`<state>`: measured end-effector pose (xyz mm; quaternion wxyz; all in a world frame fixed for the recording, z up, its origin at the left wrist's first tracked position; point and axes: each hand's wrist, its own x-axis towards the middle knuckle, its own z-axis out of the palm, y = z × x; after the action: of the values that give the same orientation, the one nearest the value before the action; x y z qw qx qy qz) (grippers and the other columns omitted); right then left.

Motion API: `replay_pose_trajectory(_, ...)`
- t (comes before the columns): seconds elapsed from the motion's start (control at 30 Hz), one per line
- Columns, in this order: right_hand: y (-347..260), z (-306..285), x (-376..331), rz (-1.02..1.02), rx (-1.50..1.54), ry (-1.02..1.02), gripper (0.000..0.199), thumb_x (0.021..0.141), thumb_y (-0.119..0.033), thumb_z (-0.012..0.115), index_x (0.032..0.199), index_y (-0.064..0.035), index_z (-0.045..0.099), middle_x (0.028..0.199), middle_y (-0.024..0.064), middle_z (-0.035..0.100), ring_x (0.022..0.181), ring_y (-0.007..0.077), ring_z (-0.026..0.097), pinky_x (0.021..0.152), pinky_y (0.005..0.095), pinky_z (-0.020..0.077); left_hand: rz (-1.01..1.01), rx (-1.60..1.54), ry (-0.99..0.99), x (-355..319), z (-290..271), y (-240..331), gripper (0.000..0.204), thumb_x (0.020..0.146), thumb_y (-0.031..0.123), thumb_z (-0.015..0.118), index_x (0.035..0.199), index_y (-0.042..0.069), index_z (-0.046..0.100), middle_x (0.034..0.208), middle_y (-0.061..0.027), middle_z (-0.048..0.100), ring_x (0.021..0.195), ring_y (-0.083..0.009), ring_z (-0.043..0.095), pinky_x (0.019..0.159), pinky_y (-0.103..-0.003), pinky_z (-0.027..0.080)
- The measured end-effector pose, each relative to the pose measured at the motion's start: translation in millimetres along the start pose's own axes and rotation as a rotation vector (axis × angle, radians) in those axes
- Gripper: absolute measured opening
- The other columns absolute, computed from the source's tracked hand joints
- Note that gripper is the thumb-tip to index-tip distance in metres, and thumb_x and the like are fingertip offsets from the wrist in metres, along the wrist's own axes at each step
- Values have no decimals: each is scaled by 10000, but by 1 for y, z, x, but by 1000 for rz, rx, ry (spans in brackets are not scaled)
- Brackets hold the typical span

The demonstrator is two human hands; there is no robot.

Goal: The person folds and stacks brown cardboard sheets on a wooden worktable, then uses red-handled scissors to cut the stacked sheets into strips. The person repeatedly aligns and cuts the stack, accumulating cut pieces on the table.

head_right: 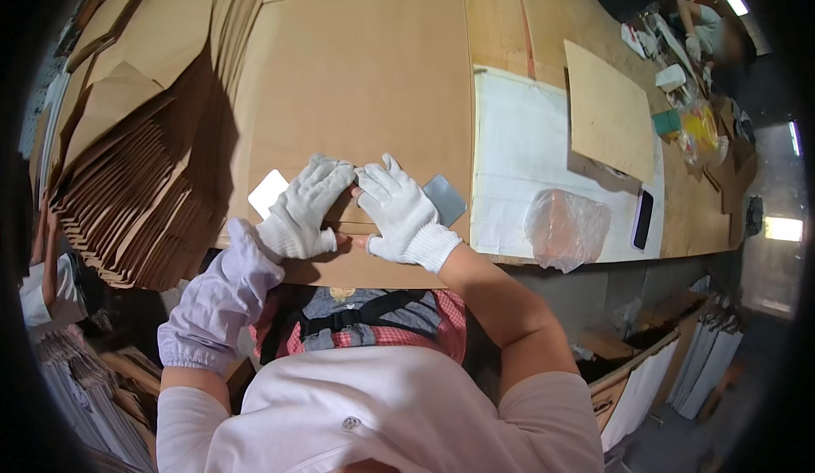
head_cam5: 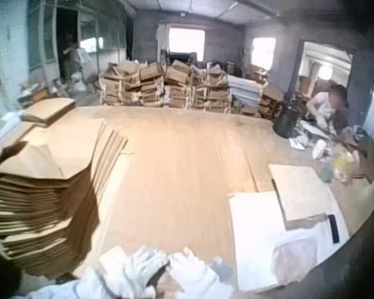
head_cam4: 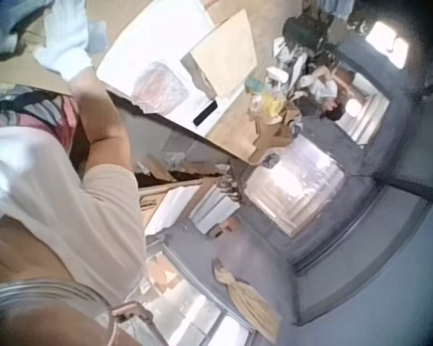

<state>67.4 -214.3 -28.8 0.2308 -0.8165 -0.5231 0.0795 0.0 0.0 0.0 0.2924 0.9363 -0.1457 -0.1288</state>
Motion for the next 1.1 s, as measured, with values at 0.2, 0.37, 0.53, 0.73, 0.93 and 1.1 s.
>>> replay_pose_trajectory(0.2,17,-14,-33,444,165,372,606,629,-344,805,1112,-28,621,1253,132,566,1168,331,520,1024,435,396,-646,-47,331,-46,-19,-40,478,775,264,701,1219,118,595,1400,-103,474,1191,-315,513,1055,-385,407)
replay_pose_trajectory(0.37,11,-29,-21,451,-168,184,542,599,-370,831,980,-40,632,1160,158,591,1029,330,571,876,426,459,-939,225,27,-54,-36,-20,597,698,346,794,1238,167,611,1534,-40,302,1231,-285,494,1041,-381,427)
replay_pose_trajectory(0.53,125,-60,-19,911,137,325,461,732,-373,749,1065,-89,603,1078,138,616,1001,346,573,856,427,469,-917,58,105,-47,-30,-48,360,757,280,736,1079,123,695,1511,-47,365,1176,-265,546,1016,-370,446)
replay_pose_trajectory(0.73,66,-33,-44,502,-283,209,421,878,-323,577,1191,-42,571,1183,185,595,1046,381,559,888,474,466,-826,-495,647,-101,15,-86,188,798,174,644,953,79,692,975,-78,663,882,-215,636,793,-343,494)
replay_pose_trajectory(0.93,35,-18,-77,659,-54,286,135,768,-96,627,836,-7,552,825,207,598,786,404,569,702,453,443,-432,-101,523,-43,-128,29,233,854,219,652,998,36,631,810,-101,665,766,-218,656,677,-352,529)
replay_pose_trajectory(1.1,24,-52,10,548,124,408,189,811,-147,665,885,-1,571,829,197,587,791,333,575,701,439,439,-381,706,731,-48,-280,16,147,876,220,609,981,124,649,871,-101,681,813,-283,671,713,-377,553)
